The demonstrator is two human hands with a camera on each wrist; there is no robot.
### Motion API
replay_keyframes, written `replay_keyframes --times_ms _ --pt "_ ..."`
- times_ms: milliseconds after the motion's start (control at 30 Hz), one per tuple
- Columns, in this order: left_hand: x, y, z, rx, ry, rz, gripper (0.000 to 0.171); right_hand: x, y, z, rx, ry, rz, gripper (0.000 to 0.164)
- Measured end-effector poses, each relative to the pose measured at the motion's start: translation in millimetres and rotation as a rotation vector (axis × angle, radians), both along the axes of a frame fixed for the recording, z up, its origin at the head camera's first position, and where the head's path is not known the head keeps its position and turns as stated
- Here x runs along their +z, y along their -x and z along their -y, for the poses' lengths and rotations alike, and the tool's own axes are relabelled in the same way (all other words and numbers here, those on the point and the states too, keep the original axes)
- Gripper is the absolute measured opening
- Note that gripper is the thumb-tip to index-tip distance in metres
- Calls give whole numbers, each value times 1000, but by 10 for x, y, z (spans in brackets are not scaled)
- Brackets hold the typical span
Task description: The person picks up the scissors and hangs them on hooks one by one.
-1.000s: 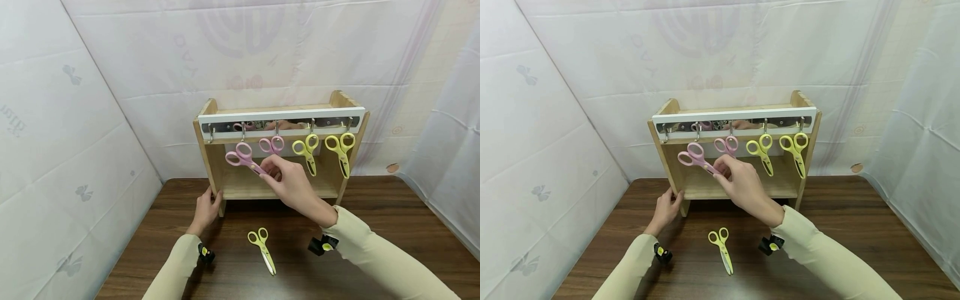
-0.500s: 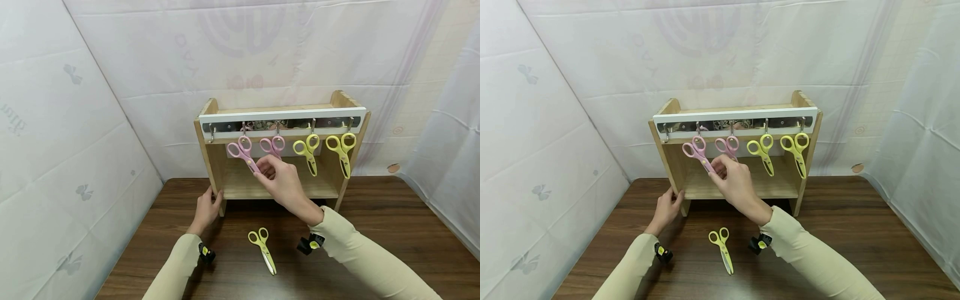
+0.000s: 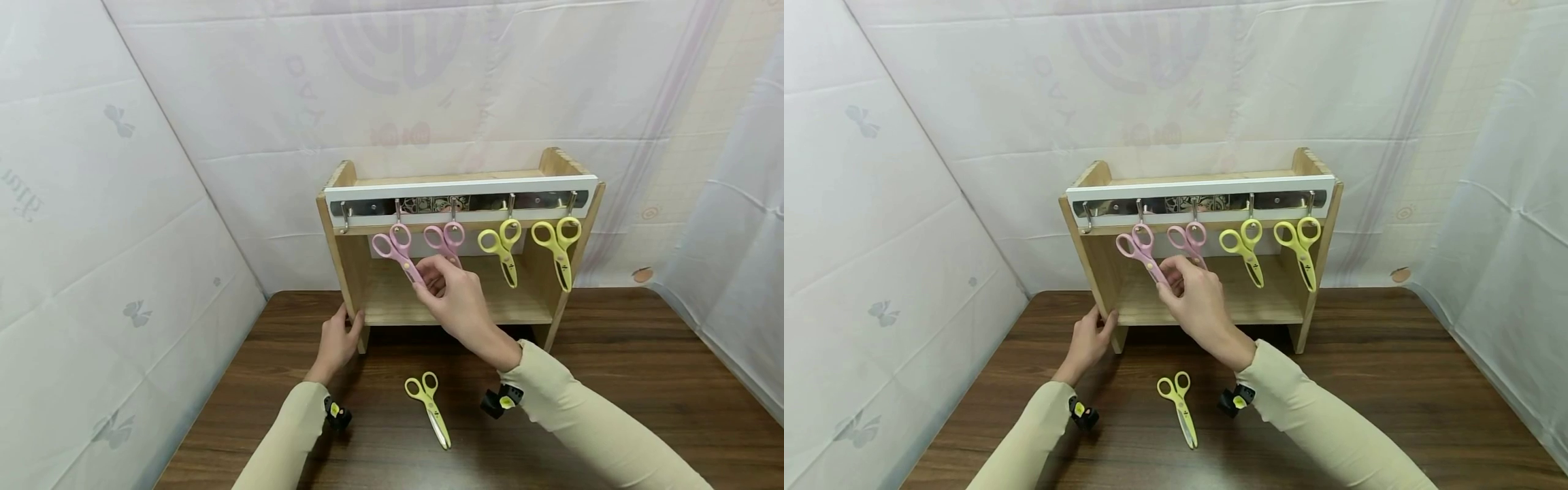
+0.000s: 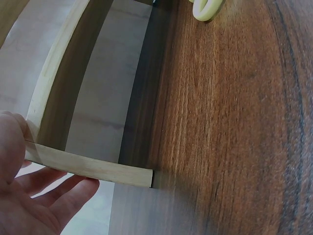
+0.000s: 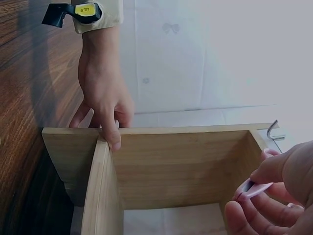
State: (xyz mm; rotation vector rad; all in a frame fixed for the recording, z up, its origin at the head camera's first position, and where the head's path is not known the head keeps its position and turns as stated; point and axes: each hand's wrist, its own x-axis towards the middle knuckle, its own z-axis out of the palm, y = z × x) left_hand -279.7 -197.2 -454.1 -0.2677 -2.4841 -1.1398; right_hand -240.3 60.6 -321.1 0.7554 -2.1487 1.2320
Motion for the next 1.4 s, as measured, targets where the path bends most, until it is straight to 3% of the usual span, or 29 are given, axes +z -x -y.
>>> replay_keyframes --times_ms 767,1400 --pt "3 2 1 -2 -13 -3 36 -238 140 121 -23 -62 1 15" --pt "13 -4 -12 -1 -9 -9 35 -288 188 154 -41 -84 6 12"
